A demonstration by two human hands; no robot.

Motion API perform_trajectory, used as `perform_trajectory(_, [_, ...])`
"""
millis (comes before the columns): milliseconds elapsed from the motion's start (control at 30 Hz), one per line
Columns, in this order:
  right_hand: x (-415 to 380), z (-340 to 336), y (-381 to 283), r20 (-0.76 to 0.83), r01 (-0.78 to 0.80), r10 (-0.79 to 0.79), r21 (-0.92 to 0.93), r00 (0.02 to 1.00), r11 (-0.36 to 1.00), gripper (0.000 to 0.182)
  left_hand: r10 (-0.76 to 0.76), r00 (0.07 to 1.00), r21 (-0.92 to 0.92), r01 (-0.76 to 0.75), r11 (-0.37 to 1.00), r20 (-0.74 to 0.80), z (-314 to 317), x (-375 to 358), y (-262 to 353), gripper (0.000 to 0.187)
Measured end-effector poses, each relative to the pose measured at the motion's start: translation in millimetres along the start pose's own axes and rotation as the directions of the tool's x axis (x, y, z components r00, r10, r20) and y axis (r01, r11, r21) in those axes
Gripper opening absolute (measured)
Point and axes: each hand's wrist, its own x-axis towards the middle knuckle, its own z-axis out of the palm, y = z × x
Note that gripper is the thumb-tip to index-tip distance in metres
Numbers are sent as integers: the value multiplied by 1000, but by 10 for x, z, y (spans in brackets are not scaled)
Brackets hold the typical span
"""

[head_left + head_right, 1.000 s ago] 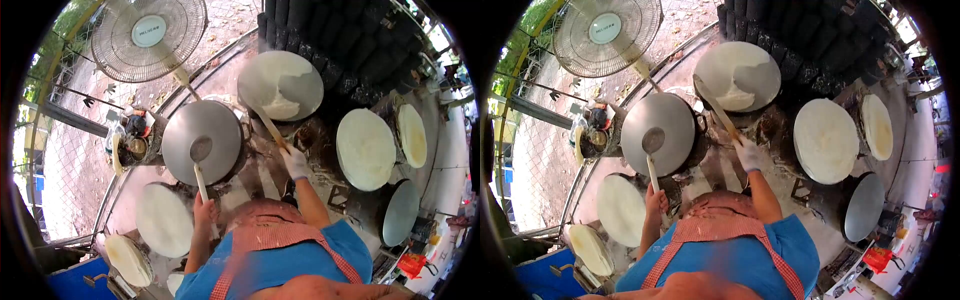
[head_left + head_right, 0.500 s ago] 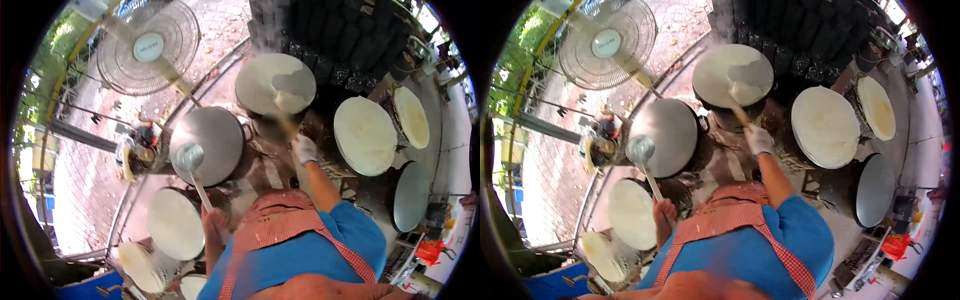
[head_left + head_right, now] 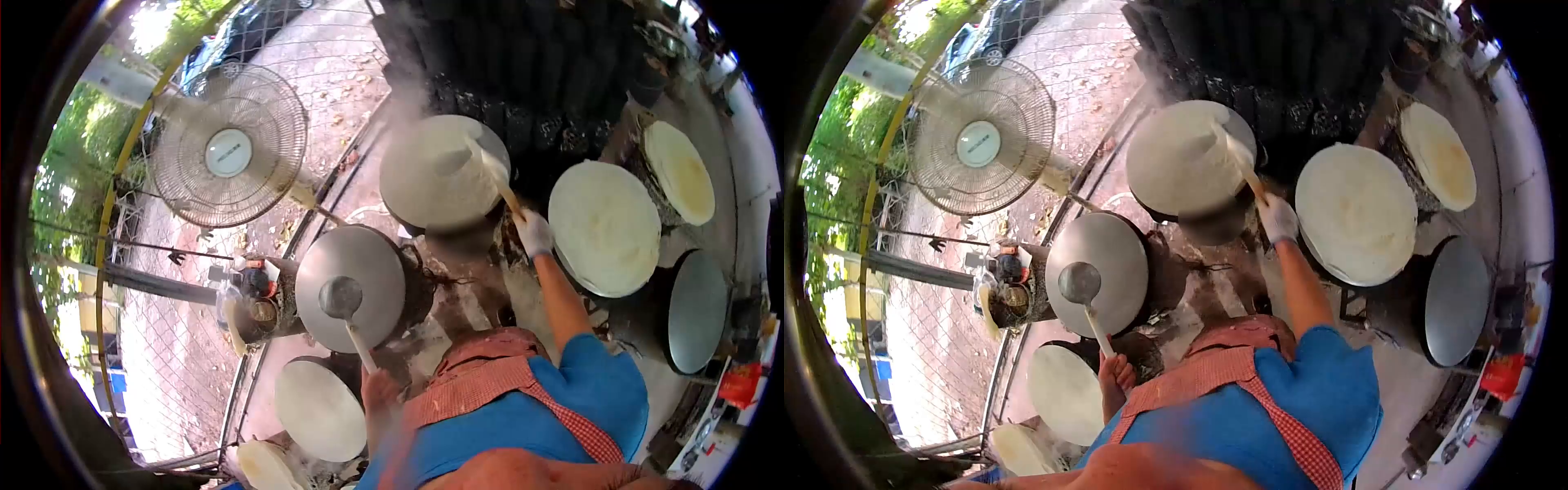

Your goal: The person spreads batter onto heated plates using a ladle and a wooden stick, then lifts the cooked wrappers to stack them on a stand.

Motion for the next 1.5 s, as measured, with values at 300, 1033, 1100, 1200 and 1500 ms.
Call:
perform_trajectory(300, [-226, 79, 369, -37, -35, 36, 30, 999, 999, 30, -90, 990, 68, 98, 993, -113, 460, 413, 4, 48])
perform_trajectory(1033, [-165, 823, -144, 268, -361, 264, 439, 927, 823, 36, -207, 966, -334, 146, 931, -155, 129, 362, 79, 40])
perform_trajectory(1100, [-90, 396, -276, 231, -241, 166, 351, 959, 905, 41, -255, 965, -503, 192, 843, -60, 177, 332, 123, 46])
perform_trajectory(1200, [550, 81, -37, 109, -216, 189, 361, 976, 907, 43, -140, 984, -369, 172, 913, 112, -289, 465, 10, 49])
perform_trajectory(1500, [681, -155, -92, 262, 508, -435, -407, 861, 760, 26, -368, 929, -475, 345, 810, 47, -71, 1302, 193, 31])
